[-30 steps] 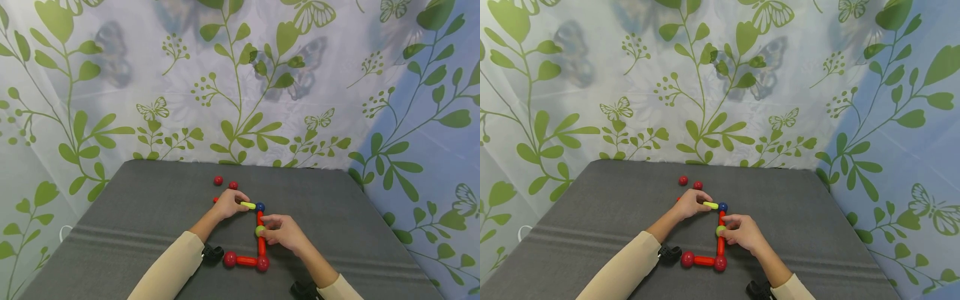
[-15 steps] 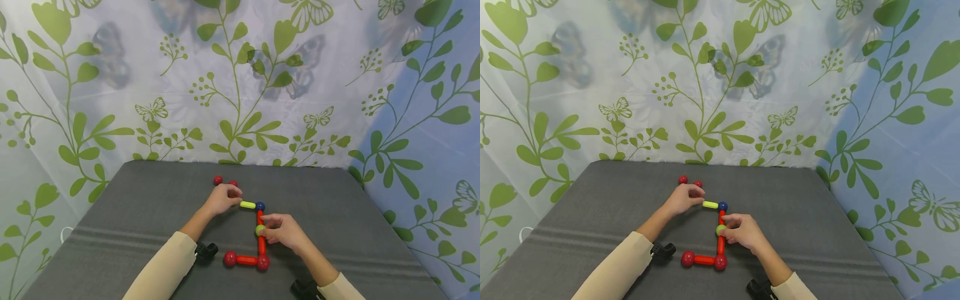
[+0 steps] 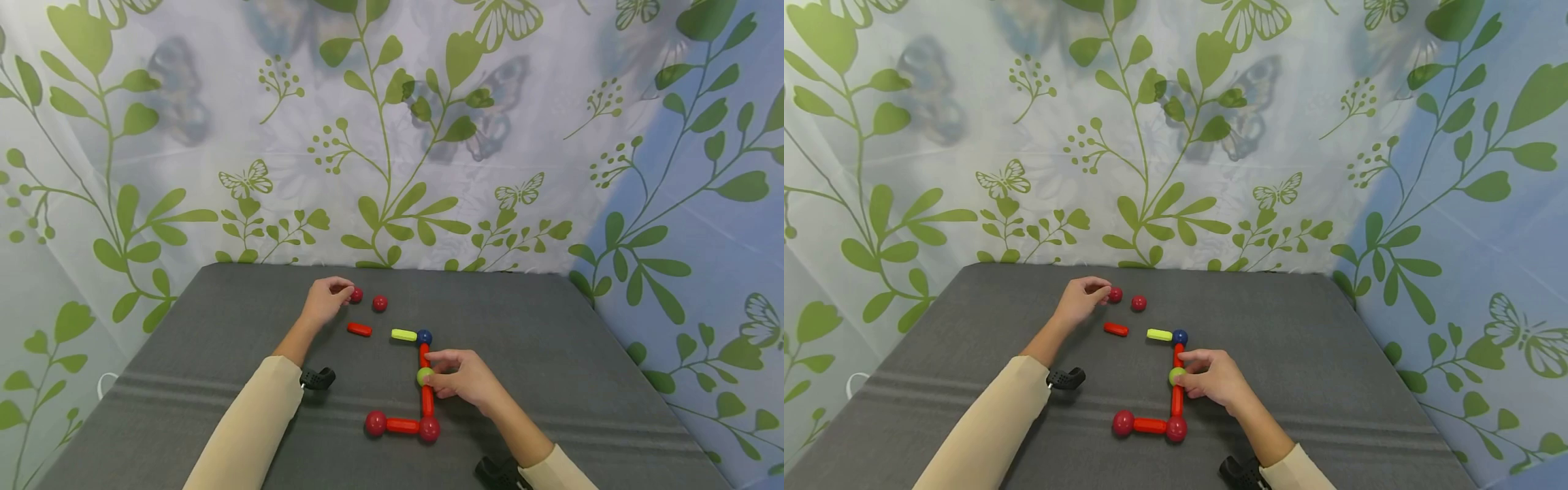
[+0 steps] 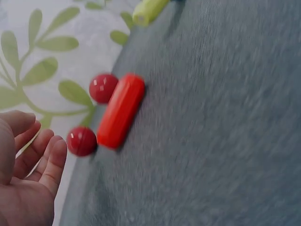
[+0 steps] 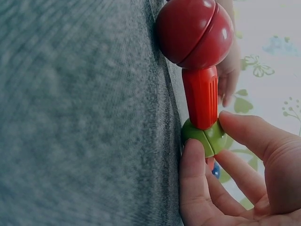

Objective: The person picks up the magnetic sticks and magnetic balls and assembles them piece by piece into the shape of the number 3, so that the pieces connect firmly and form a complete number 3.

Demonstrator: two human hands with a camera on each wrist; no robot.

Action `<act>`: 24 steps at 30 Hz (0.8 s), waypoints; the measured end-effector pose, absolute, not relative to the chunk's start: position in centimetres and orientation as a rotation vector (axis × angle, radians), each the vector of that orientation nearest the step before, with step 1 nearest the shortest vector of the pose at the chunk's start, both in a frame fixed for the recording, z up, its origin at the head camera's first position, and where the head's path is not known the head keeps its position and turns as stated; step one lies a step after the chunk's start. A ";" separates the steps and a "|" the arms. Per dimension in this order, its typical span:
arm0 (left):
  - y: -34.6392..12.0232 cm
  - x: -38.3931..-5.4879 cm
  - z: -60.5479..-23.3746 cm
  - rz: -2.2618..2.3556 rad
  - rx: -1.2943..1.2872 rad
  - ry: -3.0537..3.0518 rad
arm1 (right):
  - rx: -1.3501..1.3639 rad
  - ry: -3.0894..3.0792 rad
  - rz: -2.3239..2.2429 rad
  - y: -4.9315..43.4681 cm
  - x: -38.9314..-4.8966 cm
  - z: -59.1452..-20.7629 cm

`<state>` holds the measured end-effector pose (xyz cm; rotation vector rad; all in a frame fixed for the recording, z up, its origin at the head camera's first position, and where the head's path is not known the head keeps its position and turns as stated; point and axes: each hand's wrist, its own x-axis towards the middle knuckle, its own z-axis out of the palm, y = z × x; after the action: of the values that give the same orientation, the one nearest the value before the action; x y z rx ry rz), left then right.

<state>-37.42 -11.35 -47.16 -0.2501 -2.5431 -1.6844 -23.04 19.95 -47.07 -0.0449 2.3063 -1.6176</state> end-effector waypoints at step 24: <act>-12.2 -41.0 -49.1 -1.603 -0.313 -2.784 | -0.066 2.273 -1.645 20.0 -23.3 -47.3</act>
<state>-41.04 -12.22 -49.10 -0.3132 -2.7845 -1.6029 -23.29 20.02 -47.30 -0.0656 2.2726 -1.6449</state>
